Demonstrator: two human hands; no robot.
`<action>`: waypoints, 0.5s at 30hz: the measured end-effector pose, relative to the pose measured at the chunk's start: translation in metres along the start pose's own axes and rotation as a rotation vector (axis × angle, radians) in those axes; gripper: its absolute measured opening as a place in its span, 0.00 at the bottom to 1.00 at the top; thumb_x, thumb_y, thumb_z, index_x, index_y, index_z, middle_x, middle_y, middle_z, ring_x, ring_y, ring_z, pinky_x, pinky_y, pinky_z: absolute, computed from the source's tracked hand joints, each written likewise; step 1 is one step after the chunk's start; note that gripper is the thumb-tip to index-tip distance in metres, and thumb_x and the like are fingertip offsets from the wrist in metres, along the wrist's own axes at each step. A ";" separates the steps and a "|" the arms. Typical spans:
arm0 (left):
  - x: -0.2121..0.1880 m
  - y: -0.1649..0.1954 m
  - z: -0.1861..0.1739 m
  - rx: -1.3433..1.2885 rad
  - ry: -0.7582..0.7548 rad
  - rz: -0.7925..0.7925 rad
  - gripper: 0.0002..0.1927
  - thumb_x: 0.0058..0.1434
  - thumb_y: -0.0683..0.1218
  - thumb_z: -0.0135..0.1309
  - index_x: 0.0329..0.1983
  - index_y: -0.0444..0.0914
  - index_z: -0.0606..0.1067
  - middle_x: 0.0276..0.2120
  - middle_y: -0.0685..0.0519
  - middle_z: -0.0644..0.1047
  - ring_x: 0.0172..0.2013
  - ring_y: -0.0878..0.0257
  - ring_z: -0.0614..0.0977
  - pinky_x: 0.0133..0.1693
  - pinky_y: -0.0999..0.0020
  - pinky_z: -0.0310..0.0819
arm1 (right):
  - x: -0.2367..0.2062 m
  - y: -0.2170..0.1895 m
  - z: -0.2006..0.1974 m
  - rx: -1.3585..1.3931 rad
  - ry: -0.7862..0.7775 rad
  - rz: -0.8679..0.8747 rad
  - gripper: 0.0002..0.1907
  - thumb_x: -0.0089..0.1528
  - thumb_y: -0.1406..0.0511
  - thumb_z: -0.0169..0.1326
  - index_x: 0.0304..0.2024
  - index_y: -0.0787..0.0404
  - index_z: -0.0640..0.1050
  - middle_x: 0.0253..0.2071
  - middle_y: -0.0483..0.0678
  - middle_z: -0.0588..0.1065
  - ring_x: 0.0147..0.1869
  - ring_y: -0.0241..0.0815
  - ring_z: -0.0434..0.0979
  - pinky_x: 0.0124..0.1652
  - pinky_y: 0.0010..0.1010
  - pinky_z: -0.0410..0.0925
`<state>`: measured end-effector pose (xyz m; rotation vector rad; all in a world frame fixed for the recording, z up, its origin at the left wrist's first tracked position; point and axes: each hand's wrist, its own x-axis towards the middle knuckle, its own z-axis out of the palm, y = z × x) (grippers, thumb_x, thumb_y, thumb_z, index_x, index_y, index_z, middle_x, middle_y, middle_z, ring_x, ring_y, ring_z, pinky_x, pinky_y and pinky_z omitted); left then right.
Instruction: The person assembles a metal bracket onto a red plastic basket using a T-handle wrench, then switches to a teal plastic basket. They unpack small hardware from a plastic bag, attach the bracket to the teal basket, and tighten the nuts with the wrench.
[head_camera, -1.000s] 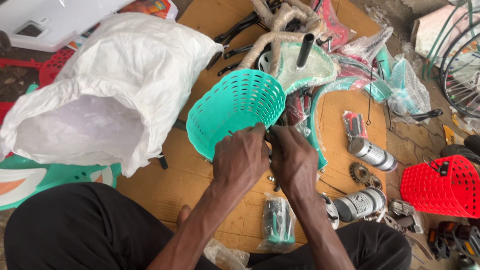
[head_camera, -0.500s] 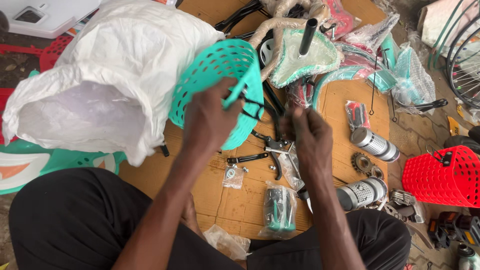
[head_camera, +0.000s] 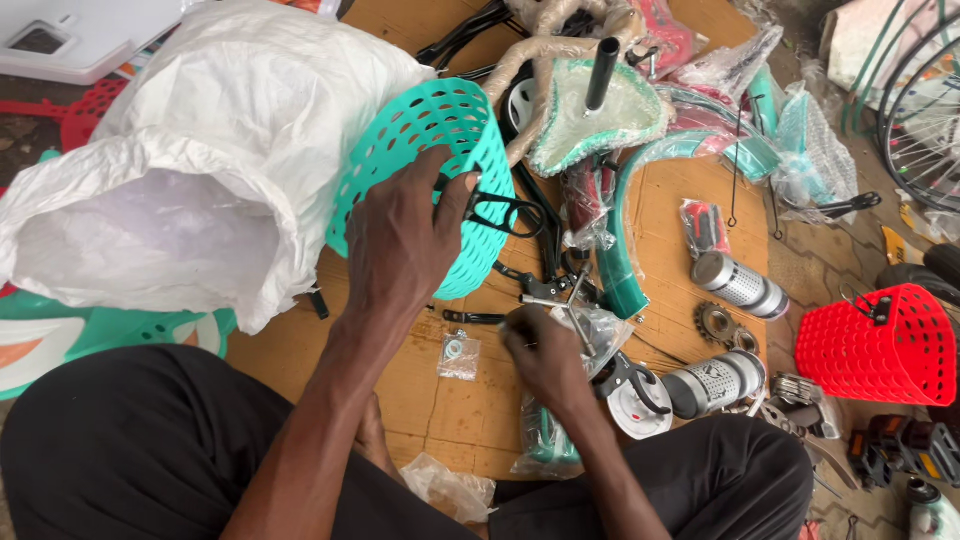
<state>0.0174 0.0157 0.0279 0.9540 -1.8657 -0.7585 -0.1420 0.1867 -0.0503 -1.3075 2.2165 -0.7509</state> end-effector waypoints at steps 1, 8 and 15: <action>0.000 0.000 0.000 0.004 0.007 -0.001 0.17 0.71 0.50 0.52 0.50 0.31 0.76 0.37 0.37 0.82 0.35 0.38 0.83 0.36 0.46 0.73 | 0.001 -0.001 -0.006 0.079 0.010 0.065 0.08 0.62 0.66 0.61 0.41 0.64 0.80 0.36 0.55 0.81 0.37 0.45 0.81 0.38 0.37 0.73; 0.000 0.001 0.005 -0.013 -0.002 -0.015 0.18 0.74 0.51 0.47 0.51 0.32 0.77 0.39 0.38 0.82 0.37 0.41 0.84 0.37 0.47 0.75 | -0.001 -0.030 -0.050 0.861 0.128 0.112 0.11 0.64 0.69 0.57 0.49 0.62 0.78 0.43 0.51 0.81 0.43 0.37 0.80 0.46 0.30 0.74; -0.009 0.010 0.002 0.025 0.199 0.301 0.13 0.77 0.46 0.49 0.58 0.33 0.74 0.45 0.42 0.80 0.43 0.47 0.82 0.46 0.53 0.76 | -0.013 -0.068 -0.067 1.047 0.103 0.132 0.11 0.65 0.70 0.54 0.51 0.62 0.78 0.46 0.54 0.81 0.48 0.40 0.82 0.49 0.32 0.74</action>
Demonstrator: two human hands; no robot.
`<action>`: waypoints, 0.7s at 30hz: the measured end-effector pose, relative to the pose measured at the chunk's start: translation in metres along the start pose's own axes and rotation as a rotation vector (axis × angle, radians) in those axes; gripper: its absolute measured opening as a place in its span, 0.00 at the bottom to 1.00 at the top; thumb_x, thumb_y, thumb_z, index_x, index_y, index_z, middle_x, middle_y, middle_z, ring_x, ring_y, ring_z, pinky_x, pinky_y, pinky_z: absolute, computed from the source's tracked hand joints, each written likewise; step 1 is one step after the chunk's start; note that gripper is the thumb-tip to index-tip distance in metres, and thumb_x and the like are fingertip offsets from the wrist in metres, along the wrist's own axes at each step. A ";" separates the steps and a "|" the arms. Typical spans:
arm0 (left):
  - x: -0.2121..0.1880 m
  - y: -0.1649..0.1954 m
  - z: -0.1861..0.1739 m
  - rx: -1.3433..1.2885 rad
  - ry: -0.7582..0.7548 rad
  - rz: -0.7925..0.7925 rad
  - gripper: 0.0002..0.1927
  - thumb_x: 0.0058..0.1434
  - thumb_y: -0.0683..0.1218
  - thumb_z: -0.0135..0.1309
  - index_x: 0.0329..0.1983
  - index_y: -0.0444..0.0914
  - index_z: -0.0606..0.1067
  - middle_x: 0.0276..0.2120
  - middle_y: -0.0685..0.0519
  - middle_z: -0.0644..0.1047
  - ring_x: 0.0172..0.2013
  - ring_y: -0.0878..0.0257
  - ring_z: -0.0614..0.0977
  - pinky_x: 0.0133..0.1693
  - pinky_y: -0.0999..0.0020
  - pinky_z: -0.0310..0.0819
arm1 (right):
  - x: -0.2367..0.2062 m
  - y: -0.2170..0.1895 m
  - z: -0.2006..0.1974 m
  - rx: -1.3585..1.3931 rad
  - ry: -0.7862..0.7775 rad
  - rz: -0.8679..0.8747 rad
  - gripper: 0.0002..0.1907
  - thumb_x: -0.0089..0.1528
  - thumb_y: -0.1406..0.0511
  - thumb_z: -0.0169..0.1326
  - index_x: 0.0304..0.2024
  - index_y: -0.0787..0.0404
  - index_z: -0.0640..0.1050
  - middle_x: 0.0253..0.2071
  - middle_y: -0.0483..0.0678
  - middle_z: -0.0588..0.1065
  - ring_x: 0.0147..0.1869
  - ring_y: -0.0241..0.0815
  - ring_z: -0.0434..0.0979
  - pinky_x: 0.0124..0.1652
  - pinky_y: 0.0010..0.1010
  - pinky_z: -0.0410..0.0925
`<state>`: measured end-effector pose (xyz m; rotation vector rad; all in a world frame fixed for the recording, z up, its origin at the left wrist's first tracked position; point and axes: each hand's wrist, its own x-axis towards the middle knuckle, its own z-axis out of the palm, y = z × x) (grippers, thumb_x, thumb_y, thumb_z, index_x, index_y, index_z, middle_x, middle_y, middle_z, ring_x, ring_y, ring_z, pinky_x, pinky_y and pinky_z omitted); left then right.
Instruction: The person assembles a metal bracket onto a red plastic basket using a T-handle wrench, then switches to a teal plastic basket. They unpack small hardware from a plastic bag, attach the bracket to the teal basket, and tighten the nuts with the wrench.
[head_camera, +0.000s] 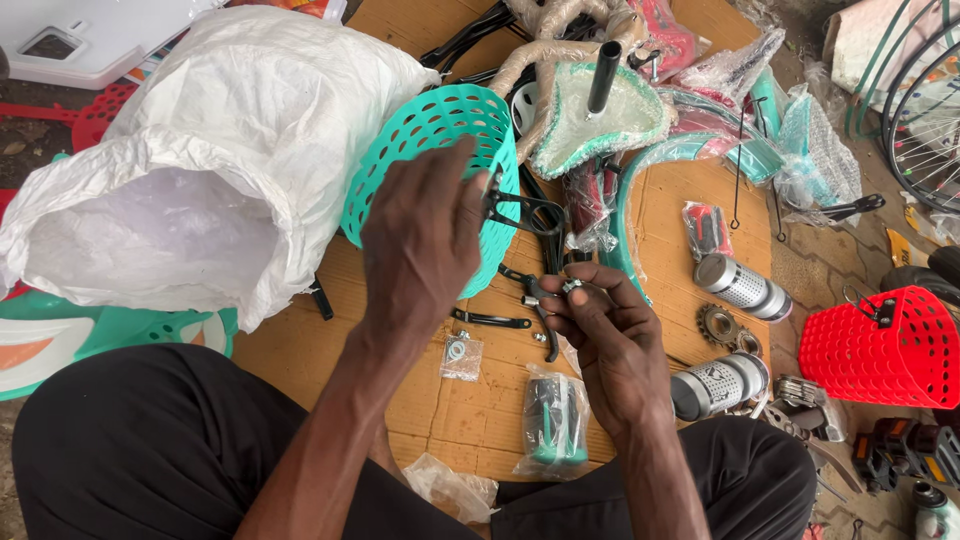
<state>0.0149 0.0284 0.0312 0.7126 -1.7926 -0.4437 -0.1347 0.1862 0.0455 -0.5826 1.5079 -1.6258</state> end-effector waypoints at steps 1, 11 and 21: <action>-0.001 0.002 0.000 0.002 -0.012 0.044 0.13 0.76 0.46 0.49 0.58 0.33 0.74 0.45 0.44 0.80 0.43 0.48 0.81 0.46 0.53 0.75 | -0.001 -0.002 0.002 0.013 -0.012 -0.005 0.11 0.65 0.70 0.54 0.51 0.62 0.78 0.46 0.55 0.81 0.48 0.41 0.82 0.49 0.32 0.74; -0.022 0.033 0.013 -0.138 -0.288 0.316 0.14 0.68 0.45 0.53 0.53 0.35 0.75 0.39 0.48 0.79 0.39 0.57 0.77 0.42 0.57 0.70 | 0.005 -0.001 -0.009 0.295 -0.087 0.036 0.06 0.68 0.70 0.54 0.47 0.64 0.76 0.40 0.47 0.78 0.43 0.36 0.78 0.46 0.29 0.72; -0.026 0.034 0.022 -0.134 -0.369 0.239 0.11 0.62 0.39 0.54 0.48 0.35 0.72 0.35 0.50 0.76 0.40 0.57 0.76 0.46 0.56 0.68 | 0.012 -0.004 -0.009 0.253 0.006 0.145 0.07 0.67 0.66 0.56 0.42 0.64 0.78 0.38 0.46 0.78 0.39 0.34 0.75 0.43 0.26 0.70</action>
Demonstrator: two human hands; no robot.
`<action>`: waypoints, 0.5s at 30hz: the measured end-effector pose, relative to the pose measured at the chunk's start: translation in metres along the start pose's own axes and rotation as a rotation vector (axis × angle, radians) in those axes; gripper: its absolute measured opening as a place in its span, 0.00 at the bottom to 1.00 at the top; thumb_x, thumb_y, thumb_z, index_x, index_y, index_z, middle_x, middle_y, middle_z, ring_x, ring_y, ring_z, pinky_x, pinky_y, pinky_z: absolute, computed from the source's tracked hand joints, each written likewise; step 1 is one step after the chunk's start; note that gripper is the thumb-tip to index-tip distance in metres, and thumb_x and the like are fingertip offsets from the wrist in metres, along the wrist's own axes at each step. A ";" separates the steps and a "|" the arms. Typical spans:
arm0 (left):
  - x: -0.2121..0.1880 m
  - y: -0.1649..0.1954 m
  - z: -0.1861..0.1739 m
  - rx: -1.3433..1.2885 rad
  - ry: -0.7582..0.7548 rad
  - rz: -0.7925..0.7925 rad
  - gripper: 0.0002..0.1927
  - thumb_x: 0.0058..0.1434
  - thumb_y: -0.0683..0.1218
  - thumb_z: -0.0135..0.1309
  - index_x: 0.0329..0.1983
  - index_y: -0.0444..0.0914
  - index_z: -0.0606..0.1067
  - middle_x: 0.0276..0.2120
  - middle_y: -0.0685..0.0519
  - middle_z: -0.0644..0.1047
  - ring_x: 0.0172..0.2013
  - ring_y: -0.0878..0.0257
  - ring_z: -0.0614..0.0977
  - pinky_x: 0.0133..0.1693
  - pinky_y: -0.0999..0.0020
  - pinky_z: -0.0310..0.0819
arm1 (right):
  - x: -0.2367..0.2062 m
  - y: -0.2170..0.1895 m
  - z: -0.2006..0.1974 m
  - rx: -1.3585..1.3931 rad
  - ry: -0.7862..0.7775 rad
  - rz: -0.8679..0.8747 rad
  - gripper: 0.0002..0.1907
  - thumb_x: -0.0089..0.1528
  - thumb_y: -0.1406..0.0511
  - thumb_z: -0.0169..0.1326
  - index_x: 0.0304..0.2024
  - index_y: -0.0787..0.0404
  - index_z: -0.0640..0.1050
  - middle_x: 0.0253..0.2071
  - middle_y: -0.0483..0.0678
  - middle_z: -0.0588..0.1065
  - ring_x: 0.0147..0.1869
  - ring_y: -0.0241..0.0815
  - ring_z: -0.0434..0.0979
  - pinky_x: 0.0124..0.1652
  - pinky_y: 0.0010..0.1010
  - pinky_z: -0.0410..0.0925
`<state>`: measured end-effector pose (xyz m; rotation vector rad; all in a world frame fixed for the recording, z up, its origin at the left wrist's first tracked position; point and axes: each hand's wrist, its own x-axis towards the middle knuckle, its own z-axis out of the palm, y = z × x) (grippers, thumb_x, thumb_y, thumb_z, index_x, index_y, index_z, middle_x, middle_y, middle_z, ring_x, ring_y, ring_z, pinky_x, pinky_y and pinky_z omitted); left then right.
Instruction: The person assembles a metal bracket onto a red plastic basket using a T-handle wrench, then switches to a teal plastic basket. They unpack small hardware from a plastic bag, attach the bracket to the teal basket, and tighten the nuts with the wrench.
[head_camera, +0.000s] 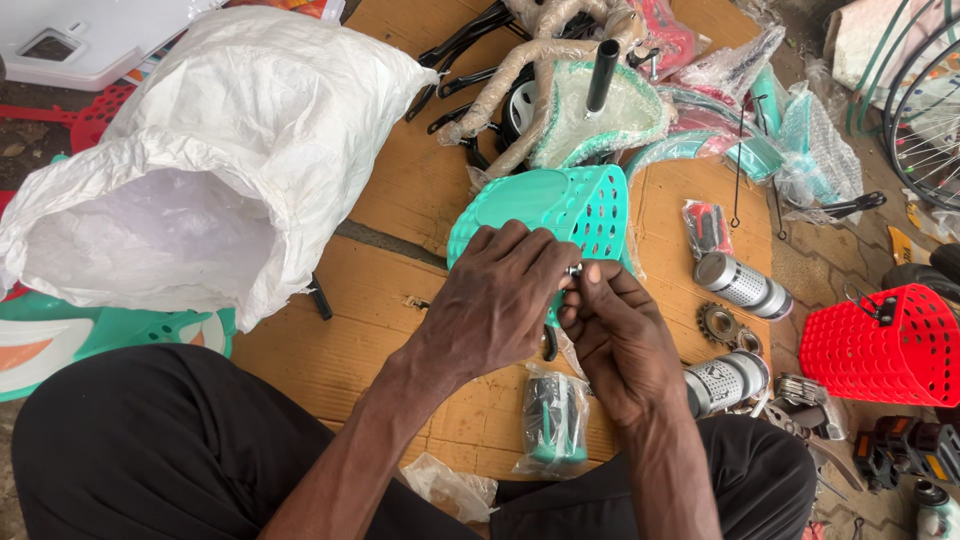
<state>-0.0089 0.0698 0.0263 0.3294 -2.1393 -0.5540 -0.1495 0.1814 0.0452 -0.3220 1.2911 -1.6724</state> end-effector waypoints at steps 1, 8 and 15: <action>-0.001 0.001 0.001 0.011 0.015 -0.016 0.10 0.62 0.39 0.54 0.47 0.36 0.72 0.34 0.50 0.75 0.39 0.56 0.75 0.45 0.56 0.68 | 0.000 -0.001 0.003 -0.025 -0.005 -0.011 0.07 0.67 0.65 0.56 0.42 0.65 0.78 0.38 0.46 0.78 0.38 0.34 0.75 0.41 0.26 0.70; -0.003 0.006 0.008 0.077 0.119 -0.180 0.04 0.68 0.42 0.50 0.37 0.36 0.70 0.29 0.48 0.73 0.33 0.54 0.73 0.38 0.56 0.66 | -0.008 0.004 0.033 -0.658 0.083 -0.415 0.09 0.66 0.65 0.57 0.44 0.66 0.80 0.38 0.46 0.80 0.40 0.34 0.77 0.43 0.27 0.73; -0.004 0.005 0.016 -0.036 0.224 -0.437 0.19 0.75 0.49 0.43 0.29 0.35 0.68 0.18 0.47 0.68 0.22 0.52 0.73 0.27 0.53 0.68 | -0.001 0.007 0.053 -0.663 0.084 -0.400 0.08 0.67 0.66 0.56 0.45 0.65 0.79 0.37 0.47 0.79 0.39 0.34 0.79 0.43 0.28 0.76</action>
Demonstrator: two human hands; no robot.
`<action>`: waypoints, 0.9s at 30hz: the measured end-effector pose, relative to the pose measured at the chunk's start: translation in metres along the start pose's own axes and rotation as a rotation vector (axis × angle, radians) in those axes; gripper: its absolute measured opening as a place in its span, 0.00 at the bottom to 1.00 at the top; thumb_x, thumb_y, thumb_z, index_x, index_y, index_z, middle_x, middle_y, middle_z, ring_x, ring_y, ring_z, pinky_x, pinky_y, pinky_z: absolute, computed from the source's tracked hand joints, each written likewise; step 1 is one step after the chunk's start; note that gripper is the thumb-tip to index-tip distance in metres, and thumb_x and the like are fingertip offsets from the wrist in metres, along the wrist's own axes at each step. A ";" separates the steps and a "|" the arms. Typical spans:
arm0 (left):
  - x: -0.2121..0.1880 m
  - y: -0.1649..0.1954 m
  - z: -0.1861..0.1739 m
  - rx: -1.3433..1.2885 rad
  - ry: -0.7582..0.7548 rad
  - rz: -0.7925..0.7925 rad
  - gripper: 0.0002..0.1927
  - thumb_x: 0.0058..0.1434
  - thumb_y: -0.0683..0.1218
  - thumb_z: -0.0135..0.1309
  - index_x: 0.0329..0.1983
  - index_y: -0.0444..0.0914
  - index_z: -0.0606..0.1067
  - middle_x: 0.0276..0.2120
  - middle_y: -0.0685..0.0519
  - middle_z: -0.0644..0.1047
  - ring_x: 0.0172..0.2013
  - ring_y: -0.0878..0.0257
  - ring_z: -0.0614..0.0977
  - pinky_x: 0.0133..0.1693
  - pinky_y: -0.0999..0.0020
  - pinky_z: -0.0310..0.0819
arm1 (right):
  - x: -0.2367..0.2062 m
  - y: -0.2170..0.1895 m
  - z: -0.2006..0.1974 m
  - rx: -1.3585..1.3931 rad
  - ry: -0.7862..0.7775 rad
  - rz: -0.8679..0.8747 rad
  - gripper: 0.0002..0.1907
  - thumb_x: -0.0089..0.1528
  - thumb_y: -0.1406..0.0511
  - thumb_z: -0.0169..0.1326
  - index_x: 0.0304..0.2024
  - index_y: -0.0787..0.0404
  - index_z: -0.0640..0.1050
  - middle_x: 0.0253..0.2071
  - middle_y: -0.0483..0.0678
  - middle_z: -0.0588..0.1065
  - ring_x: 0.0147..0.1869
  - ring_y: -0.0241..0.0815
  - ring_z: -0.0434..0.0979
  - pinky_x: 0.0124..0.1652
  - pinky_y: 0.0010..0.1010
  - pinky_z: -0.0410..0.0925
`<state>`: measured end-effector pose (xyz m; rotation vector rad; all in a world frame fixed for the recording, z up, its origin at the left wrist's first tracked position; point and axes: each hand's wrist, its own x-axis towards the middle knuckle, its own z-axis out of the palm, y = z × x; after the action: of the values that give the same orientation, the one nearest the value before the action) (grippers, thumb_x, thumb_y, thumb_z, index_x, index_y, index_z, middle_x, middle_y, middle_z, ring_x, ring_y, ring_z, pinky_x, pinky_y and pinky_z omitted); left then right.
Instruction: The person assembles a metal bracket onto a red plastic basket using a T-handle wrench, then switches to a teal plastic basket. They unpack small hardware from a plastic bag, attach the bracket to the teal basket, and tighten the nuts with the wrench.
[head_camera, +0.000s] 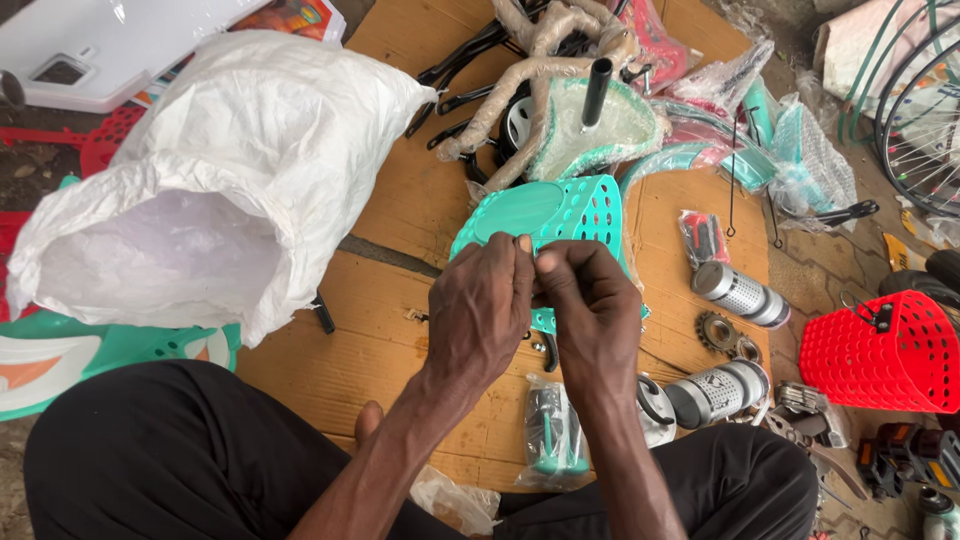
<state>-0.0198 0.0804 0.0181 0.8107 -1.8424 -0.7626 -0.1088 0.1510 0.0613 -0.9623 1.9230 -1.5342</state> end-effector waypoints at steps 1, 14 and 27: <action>0.000 -0.001 0.000 0.012 -0.020 -0.022 0.19 0.75 0.49 0.43 0.29 0.35 0.68 0.17 0.46 0.69 0.21 0.52 0.73 0.26 0.53 0.68 | 0.002 0.000 0.001 -0.060 -0.006 -0.019 0.08 0.67 0.66 0.56 0.44 0.66 0.79 0.37 0.48 0.79 0.39 0.34 0.78 0.42 0.29 0.75; 0.002 -0.011 0.002 -0.238 -0.071 -0.281 0.23 0.74 0.50 0.42 0.26 0.32 0.69 0.15 0.40 0.69 0.18 0.43 0.75 0.23 0.52 0.65 | 0.012 -0.002 0.003 -0.182 -0.117 -0.086 0.10 0.68 0.68 0.54 0.51 0.67 0.78 0.43 0.49 0.80 0.45 0.36 0.80 0.46 0.29 0.77; 0.002 -0.013 0.005 -0.251 -0.093 -0.339 0.21 0.72 0.50 0.44 0.27 0.32 0.71 0.19 0.38 0.72 0.22 0.40 0.77 0.24 0.52 0.67 | 0.006 -0.015 0.004 -0.383 -0.097 -0.194 0.10 0.66 0.68 0.52 0.48 0.65 0.78 0.37 0.47 0.80 0.37 0.34 0.82 0.38 0.29 0.75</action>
<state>-0.0222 0.0719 0.0075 0.9457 -1.6646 -1.2379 -0.1062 0.1424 0.0751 -1.3943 2.1479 -1.2093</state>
